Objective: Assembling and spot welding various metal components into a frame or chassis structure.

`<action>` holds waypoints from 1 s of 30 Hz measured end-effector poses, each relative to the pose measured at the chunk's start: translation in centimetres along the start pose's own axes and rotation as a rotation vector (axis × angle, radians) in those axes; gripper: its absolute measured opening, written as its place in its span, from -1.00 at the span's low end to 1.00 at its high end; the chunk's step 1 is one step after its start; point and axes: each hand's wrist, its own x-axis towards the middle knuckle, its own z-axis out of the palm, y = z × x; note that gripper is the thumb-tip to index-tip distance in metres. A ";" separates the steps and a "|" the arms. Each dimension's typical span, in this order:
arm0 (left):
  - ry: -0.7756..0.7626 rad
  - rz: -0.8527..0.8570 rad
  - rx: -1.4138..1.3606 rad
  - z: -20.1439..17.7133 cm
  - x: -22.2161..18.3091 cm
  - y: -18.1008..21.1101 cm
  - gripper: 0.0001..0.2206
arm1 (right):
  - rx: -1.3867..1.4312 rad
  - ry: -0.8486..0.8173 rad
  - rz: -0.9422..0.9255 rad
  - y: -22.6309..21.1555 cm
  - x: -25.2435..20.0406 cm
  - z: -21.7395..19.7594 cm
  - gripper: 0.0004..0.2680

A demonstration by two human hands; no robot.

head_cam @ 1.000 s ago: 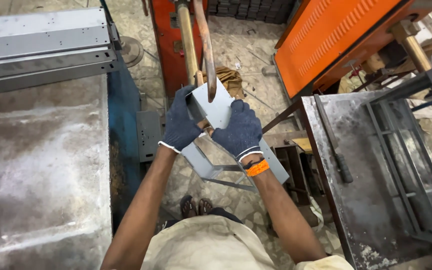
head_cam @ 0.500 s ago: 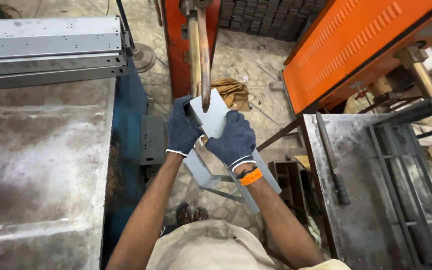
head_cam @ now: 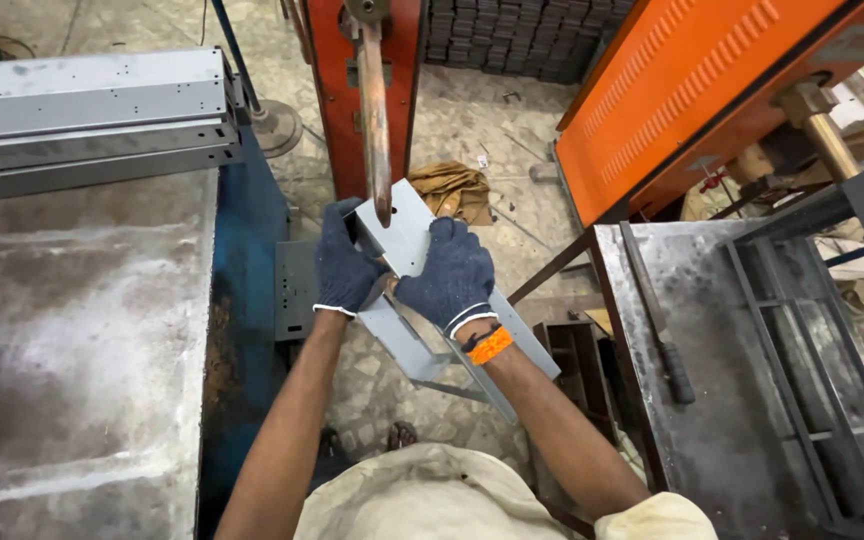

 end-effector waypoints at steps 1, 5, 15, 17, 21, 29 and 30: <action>-0.003 0.003 0.002 -0.1 0.0 0.0 -0.25 | 0.002 0.003 0.003 0.0 0.0 0.1 -0.33; -0.007 0.033 0.067 -0.3 0.1 0.1 -0.28 | 0.007 -0.025 0.036 -0.3 -0.2 0.2 -0.36; -0.032 0.021 0.168 -1.3 0.8 1.9 -0.36 | -0.001 -0.049 0.140 -1.8 -0.4 -0.6 -0.17; -0.033 0.027 0.185 -1.3 1.0 1.8 -0.37 | 0.000 -0.067 0.167 -1.9 -0.4 -0.7 -0.22; -0.016 0.120 0.103 -1.3 1.0 1.2 -0.36 | 0.082 0.081 0.084 -1.5 -1.0 -0.2 -0.21; 0.051 0.153 0.156 -0.9 1.1 1.9 -0.32 | 0.029 0.031 0.126 -2.0 -0.5 -0.9 -0.32; 0.070 0.176 0.160 -0.8 1.0 2.3 -0.29 | 0.015 -0.001 0.138 -1.9 -0.5 -1.0 -0.35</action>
